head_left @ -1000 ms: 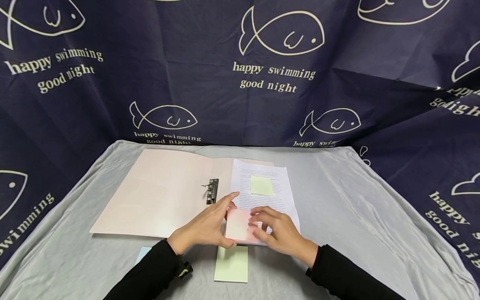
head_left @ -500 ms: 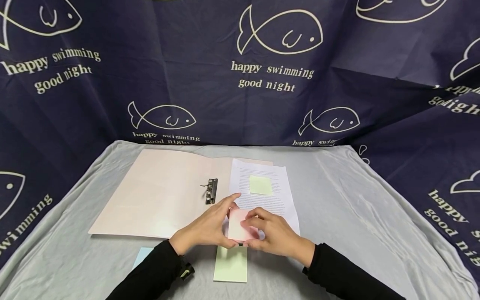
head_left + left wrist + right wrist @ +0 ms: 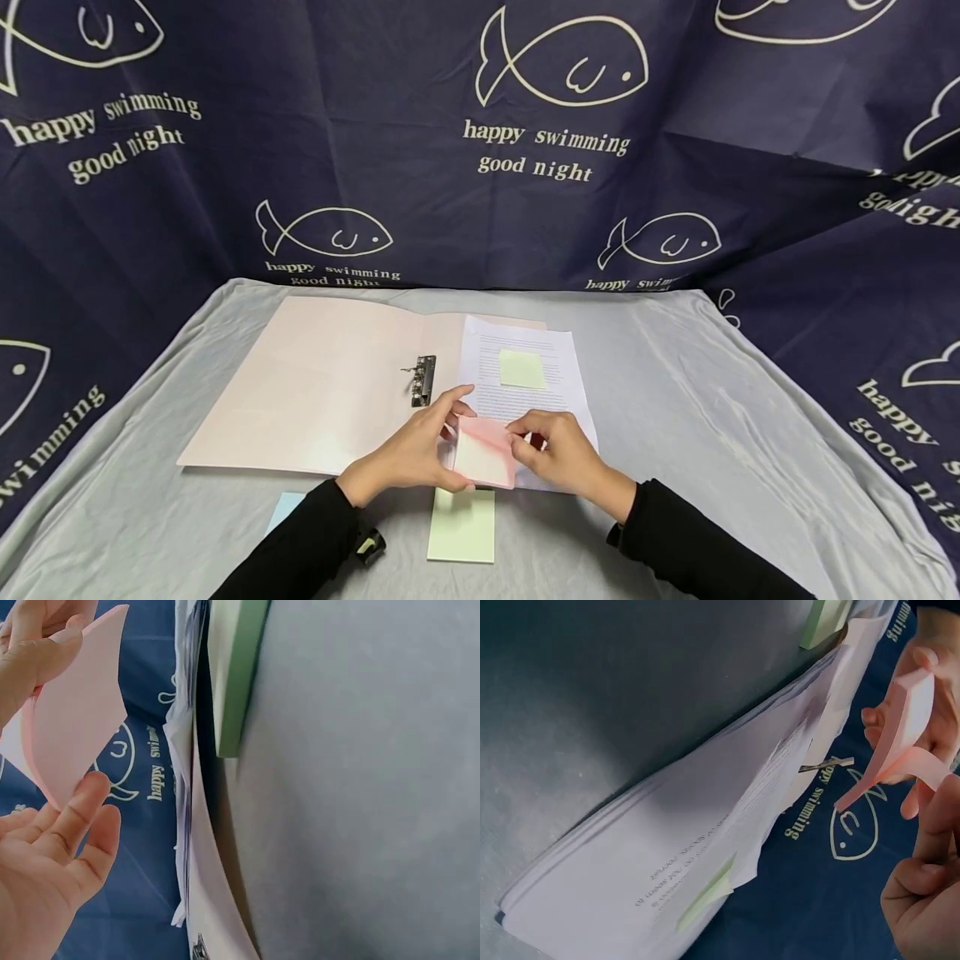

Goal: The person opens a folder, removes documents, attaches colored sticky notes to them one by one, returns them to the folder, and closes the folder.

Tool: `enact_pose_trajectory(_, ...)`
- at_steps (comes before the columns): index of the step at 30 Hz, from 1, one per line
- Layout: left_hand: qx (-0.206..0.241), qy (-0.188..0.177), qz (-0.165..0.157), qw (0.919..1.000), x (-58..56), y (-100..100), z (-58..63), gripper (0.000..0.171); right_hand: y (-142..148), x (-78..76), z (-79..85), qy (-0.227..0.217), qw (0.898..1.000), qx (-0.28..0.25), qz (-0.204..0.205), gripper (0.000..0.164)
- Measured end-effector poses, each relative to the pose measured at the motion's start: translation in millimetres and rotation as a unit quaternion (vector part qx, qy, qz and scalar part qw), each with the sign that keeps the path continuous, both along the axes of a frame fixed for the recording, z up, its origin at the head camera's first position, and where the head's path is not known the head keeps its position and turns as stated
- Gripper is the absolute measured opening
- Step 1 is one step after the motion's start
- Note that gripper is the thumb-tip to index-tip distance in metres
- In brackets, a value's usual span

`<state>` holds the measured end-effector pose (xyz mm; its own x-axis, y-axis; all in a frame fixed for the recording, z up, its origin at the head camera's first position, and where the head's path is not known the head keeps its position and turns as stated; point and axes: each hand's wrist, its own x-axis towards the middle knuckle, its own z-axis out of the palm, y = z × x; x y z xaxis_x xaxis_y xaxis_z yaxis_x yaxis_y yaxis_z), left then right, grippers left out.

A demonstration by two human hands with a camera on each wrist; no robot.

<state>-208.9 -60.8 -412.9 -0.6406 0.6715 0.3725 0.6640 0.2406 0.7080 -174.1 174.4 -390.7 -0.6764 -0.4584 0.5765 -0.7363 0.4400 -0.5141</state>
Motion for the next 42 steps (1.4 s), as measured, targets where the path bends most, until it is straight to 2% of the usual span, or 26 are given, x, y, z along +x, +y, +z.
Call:
enact_pose_trajectory(4, 0.007, -0.012, 0.000, 0.9999, 0.1, 0.2, -1.8, 0.112, 3.1, -2.8, 1.9, -0.059, 0.997, -0.032, -0.033, 0.013)
enact_pose_trajectory(7, 0.025, -0.052, -0.008, 0.9983, 1.1, 1.2, -2.3, 0.113, 4.5, -4.1, 2.2, -0.086, 0.994, -0.043, -0.043, 0.013)
enact_pose_trajectory(12, 0.060, -0.151, -0.033, 0.9861, 13.3, 3.1, 20.1, 0.113, 4.9, -5.4, 2.6, -0.078, 0.995, -0.043, -0.041, 0.014)
enact_pose_trajectory(14, 0.073, -0.183, -0.040, 0.9795, 17.6, 3.8, 27.9, 0.105, 4.8, -6.3, 3.2, -0.069, 0.996, -0.041, -0.044, 0.013)
enact_pose_trajectory(19, 0.111, -0.228, -0.047, 0.9661, 17.2, 5.8, 23.2, 0.082, 5.4, -7.4, 2.7, -0.064, 0.996, -0.039, -0.049, 0.014)
enact_pose_trajectory(26, 0.122, -0.255, -0.043, 0.9581, 17.6, 7.5, 18.6, 0.080, 7.4, -9.3, 0.9, -0.075, 0.995, -0.033, -0.064, 0.011)
enact_pose_trajectory(30, 0.126, -0.254, -0.039, 0.9583, 17.9, 7.5, 17.0, 0.080, 9.0, -12.1, 1.4, -0.104, 0.990, -0.023, -0.093, 0.010)
enact_pose_trajectory(35, 0.141, -0.262, -0.045, 0.9536, 17.8, 8.0, 14.5, 0.081, 12.2, -16.4, 0.2, -0.134, 0.983, -0.020, -0.124, 0.011)
enact_pose_trajectory(42, 0.154, -0.238, -0.045, 0.9579, 18.5, 7.4, 13.7, 0.085, 17.0, -21.3, -2.1, -0.210, 0.966, -0.047, -0.139, 0.011)
